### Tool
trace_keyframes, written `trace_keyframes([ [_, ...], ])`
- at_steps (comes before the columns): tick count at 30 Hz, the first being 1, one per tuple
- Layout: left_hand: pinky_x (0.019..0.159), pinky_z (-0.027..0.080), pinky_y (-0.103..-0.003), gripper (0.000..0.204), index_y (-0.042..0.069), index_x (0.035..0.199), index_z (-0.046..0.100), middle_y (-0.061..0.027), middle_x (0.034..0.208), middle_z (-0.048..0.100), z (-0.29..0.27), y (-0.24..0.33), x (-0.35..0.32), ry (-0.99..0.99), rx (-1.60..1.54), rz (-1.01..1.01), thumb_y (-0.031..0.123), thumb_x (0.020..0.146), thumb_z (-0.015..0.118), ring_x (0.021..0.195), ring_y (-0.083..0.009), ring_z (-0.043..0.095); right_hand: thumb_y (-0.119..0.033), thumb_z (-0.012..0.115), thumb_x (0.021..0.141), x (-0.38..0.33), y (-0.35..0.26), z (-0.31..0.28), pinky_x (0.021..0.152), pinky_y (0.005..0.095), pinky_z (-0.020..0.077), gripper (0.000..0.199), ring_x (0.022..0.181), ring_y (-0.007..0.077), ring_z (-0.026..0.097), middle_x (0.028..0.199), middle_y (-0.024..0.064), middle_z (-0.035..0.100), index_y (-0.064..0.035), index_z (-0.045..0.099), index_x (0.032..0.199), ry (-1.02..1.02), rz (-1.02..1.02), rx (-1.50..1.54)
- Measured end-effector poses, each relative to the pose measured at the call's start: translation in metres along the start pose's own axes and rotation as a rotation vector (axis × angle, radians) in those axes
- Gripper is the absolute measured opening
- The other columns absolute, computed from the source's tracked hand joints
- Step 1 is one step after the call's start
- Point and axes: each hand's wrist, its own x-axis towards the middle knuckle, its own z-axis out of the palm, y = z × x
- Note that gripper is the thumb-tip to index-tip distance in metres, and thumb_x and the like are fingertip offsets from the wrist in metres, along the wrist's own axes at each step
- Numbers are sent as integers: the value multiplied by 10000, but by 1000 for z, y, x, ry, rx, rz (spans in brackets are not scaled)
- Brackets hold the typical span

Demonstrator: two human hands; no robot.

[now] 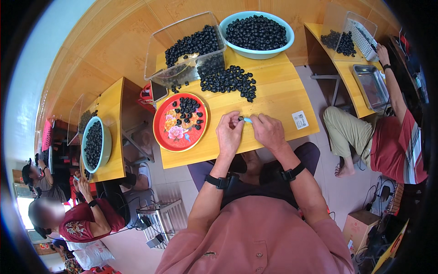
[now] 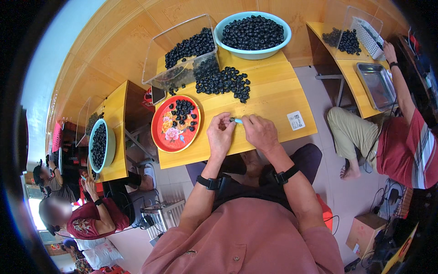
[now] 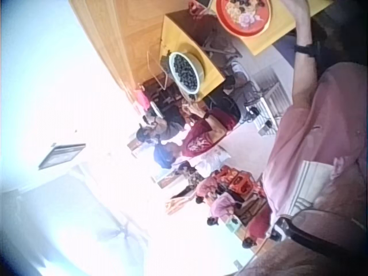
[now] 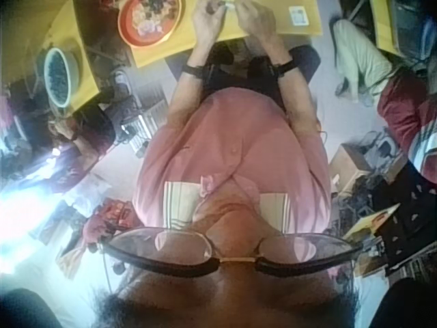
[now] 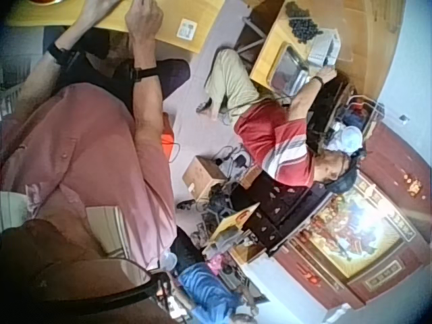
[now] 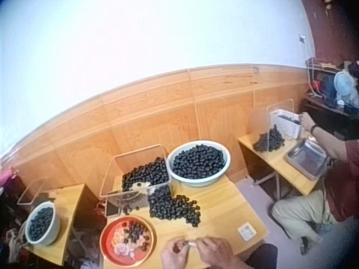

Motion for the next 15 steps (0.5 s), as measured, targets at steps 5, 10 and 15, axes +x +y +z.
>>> trace_keyframes([
  [5, 812, 547, -242, 338, -21, 1192, 630, -57, 971, 692, 1, -2, -3, -9, -270, -117, -51, 884, 765, 868, -101, 661, -138, 639, 895, 1, 1, 1, 568, 418, 549, 64, 684, 275, 679, 754, 87, 602, -75, 638, 906, -22, 34, 23],
  [10, 826, 549, -244, 354, -28, 1207, 614, -60, 991, 692, -1, 1, -5, -20, -217, -100, -42, 889, 769, 892, -107, 669, -138, 631, 894, 1, 4, 3, 586, 423, 571, 133, 707, 283, 696, 777, 97, 627, -66, 681, 995, -41, 109, -32],
  [15, 827, 552, -250, 327, -31, 1190, 659, -59, 990, 677, -3, 2, -2, -8, -196, -78, -43, 883, 772, 895, -113, 669, -131, 624, 893, 1, 4, 5, 585, 422, 569, 129, 705, 281, 697, 775, 96, 626, -67, 686, 985, -23, 92, -26],
])
